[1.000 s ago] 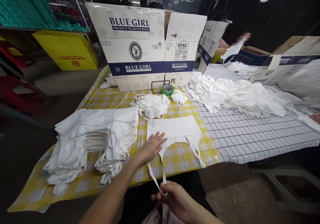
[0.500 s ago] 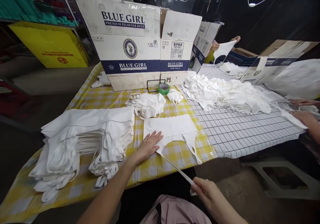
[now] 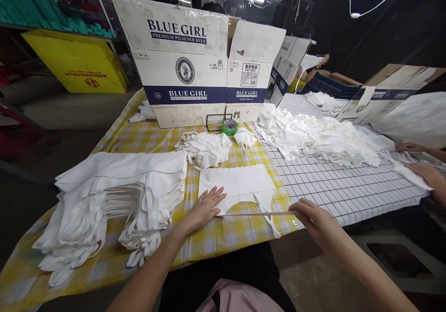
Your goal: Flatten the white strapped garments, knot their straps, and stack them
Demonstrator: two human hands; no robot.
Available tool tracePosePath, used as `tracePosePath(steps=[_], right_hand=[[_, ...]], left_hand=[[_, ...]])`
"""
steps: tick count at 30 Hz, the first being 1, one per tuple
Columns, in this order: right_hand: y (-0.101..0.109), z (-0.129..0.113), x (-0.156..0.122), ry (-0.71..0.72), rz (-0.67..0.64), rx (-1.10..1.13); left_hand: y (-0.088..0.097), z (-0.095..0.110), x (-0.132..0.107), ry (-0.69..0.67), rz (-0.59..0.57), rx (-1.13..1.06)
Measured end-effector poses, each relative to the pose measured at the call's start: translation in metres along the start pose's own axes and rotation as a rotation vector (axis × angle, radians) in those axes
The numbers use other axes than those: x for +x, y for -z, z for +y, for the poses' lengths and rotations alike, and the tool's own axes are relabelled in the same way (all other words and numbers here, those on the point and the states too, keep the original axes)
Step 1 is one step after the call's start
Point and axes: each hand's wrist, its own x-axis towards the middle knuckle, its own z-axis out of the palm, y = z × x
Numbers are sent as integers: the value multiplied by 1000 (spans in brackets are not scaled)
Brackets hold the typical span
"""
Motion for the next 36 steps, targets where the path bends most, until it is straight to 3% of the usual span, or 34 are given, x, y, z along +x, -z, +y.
tracePosePath(steps=[3,5,9,12,15,21,25,28,30,34,36], right_hand=[[4,-1,14,43,-15,36],[2,-9,25,65,-57,63],[-6,-34,45,146,-191,134],[-12,-48,58,232,-272,193],[-23,-47,68,318,-293,190],[-64,-27,86,505,-74,-27],[-86,-22,88,642,-19,-126],[-95,-20,87,635,32,-201],[-100,-19,87,589,68,-197],[-114,-18,91,457,124,69],[-123,-18,91,371,133,244]], left_hand=[[8,16,0,34,24,-80],[16,40,2,17,53,-201],[29,101,11,-118,19,-655],[28,128,20,-102,-8,-1004],[19,130,23,6,54,-1192],[2,118,16,215,199,-1361],[-11,118,10,277,257,-1453],[-18,115,6,290,235,-1401],[-17,106,5,290,239,-1225],[-2,73,8,252,454,-578],[5,53,13,186,473,-292]])
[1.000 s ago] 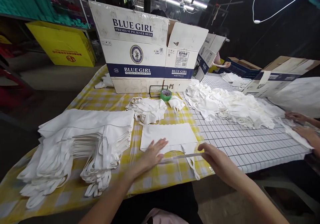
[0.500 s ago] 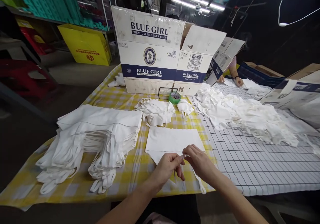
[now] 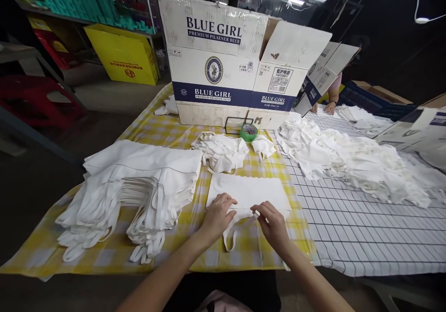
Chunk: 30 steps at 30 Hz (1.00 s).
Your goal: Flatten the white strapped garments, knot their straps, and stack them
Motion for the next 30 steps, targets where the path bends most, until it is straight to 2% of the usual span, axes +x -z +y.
tracePosePath(steps=[5,9,12,14,19,30], right_hand=[[-23,-3,-3,-293,47,287],[-35,-5,0,-483,79,507],[-40,-2,5,-538,68,552],[-41,1,10,-532,62,465],[-44,9,26,-407,44,311],[-61,15,50,-313,81,304]], left_hand=[[4,-29,25,-286,-205,310],[-2,-38,32,-380,-231,479],[-4,-44,34,-376,-203,448],[-5,-46,35,-336,-168,334],[-3,-49,39,-223,-78,103],[-2,-47,43,-203,-55,6]])
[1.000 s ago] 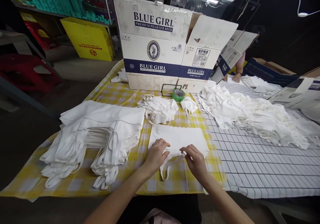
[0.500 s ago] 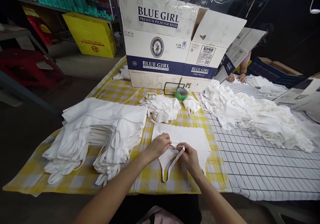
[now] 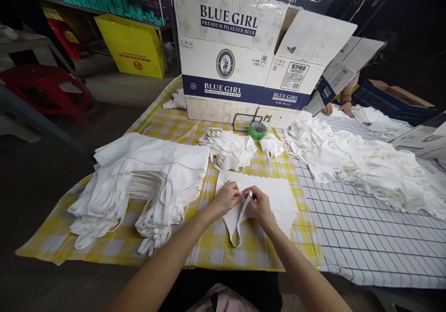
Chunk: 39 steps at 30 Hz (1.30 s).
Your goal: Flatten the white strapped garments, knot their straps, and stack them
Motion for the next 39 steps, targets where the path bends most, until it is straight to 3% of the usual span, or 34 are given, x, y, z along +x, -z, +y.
tracePosePath(steps=[18,30,34,39], right_hand=[[-7,6,5,110,-47,-32],[12,8,1,217,-121,-145],[14,6,-9,129,-111,-65],[7,-8,-21,-143,-108,276]], left_hand=[[2,1,1,25,-14,1],[0,-1,-2,38,32,-84],[-1,-4,-1,24,39,-83],[1,-4,-1,22,-1,-61]])
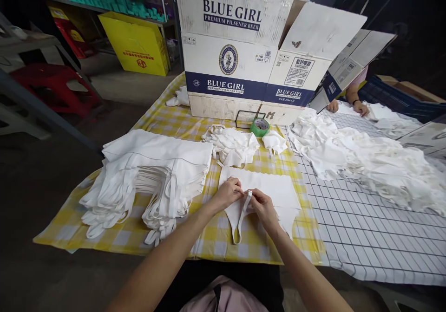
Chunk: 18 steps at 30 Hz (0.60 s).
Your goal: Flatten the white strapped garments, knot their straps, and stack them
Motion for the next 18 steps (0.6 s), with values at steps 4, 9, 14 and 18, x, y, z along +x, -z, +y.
tracePosePath(steps=[4,9,14,18], right_hand=[[-6,-9,-9,-224,-26,280],[-6,-17,-19,-385,-12,654],[-5,-34,-54,-425,11,752],[-12,-29,-107,-331,-23,555]], left_hand=[[-1,3,-2,-16,-30,48],[0,6,-4,-35,-73,95],[10,12,-10,-85,-164,154],[20,18,-21,-118,-235,249]])
